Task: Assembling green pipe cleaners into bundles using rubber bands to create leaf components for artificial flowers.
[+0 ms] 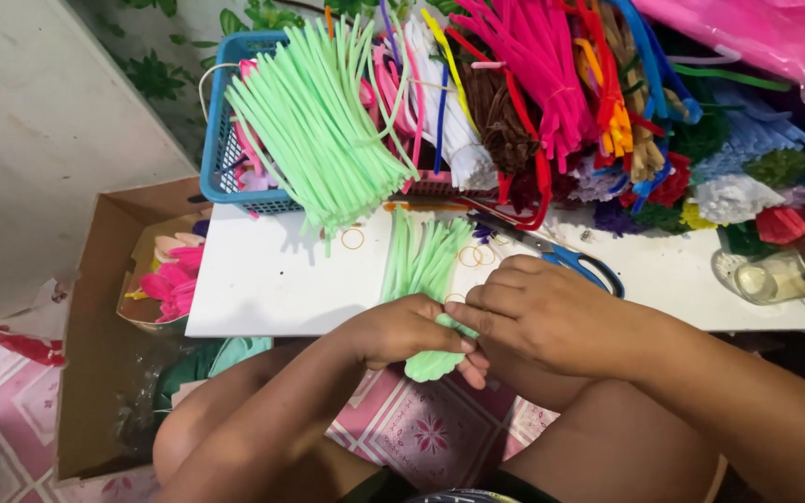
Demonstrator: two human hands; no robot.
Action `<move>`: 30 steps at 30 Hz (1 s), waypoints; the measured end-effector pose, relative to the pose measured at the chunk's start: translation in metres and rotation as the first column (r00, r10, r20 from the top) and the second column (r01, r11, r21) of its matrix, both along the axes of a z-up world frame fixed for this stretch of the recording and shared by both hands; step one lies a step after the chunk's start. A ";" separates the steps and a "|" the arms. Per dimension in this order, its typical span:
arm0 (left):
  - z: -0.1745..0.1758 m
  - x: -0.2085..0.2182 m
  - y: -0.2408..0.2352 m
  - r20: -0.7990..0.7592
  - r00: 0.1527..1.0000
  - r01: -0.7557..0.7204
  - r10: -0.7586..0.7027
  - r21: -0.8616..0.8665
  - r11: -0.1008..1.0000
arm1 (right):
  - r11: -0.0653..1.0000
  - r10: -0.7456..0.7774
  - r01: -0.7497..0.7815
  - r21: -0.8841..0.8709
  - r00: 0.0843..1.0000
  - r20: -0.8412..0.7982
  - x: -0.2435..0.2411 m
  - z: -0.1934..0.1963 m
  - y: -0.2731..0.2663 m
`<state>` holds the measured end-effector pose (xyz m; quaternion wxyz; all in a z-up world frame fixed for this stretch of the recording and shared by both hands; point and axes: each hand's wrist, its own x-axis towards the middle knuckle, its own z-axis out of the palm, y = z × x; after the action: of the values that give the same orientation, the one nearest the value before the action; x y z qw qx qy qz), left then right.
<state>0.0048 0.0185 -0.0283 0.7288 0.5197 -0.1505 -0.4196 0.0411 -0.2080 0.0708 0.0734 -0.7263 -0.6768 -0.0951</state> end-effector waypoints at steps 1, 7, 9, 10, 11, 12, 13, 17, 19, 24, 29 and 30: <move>-0.001 -0.001 0.001 -0.002 1.000 0.000 0.000 0.000 1.000 | 1.000 0.000 0.000 0.000 1.000 -0.002 -0.001 -0.001 0.001; 0.001 -0.002 0.003 0.013 1.000 0.028 -0.027 -0.082 0.996 | 0.997 0.028 -0.031 0.074 0.999 0.040 -0.005 0.002 0.005; 0.005 -0.003 0.003 -0.011 0.999 0.037 -0.038 -0.037 0.999 | 0.995 0.036 -0.041 0.095 0.998 0.057 -0.006 0.004 0.007; 0.007 -0.004 0.004 -0.012 0.999 0.035 -0.035 -0.038 0.999 | 0.995 0.038 -0.043 0.094 0.998 0.056 -0.007 0.006 0.008; 0.009 -0.004 0.004 0.003 0.999 0.039 -0.039 -0.034 0.999 | 0.993 0.035 -0.042 0.106 0.997 0.065 -0.008 0.008 0.009; 0.012 -0.005 0.005 0.018 0.999 0.046 -0.045 -0.029 0.999 | 0.992 0.031 -0.039 0.119 0.997 0.074 -0.009 0.010 0.010; 0.010 -0.005 0.005 0.018 0.999 0.045 -0.045 -0.030 0.999 | 0.992 0.031 -0.040 0.118 0.997 0.074 -0.009 0.009 0.010; 0.003 -0.003 0.008 0.057 0.998 -0.020 0.021 -0.028 0.999 | 0.977 0.083 -0.090 0.192 0.996 0.041 -0.003 0.002 0.012; 0.000 0.000 0.011 0.111 0.990 -0.096 0.093 0.021 0.995 | 0.953 0.124 -0.133 0.273 0.991 0.051 -0.002 0.000 0.014; 0.012 0.005 0.015 0.248 0.949 -0.222 0.192 0.095 0.971 | 0.948 0.081 -0.099 0.303 0.994 0.071 -0.005 0.010 0.018; 0.012 0.003 0.012 0.244 0.946 -0.250 0.213 0.131 0.959 | 0.952 0.096 -0.110 0.285 0.993 0.062 -0.004 0.011 0.016; 0.011 0.003 0.013 0.243 0.946 -0.254 0.216 0.135 0.958 | 0.953 0.099 -0.113 0.283 0.993 0.064 -0.004 0.012 0.017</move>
<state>0.0076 0.0311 -0.0169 0.7065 0.6365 -0.1339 -0.2789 0.0367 -0.1906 0.0828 0.1657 -0.6681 -0.6956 -0.2058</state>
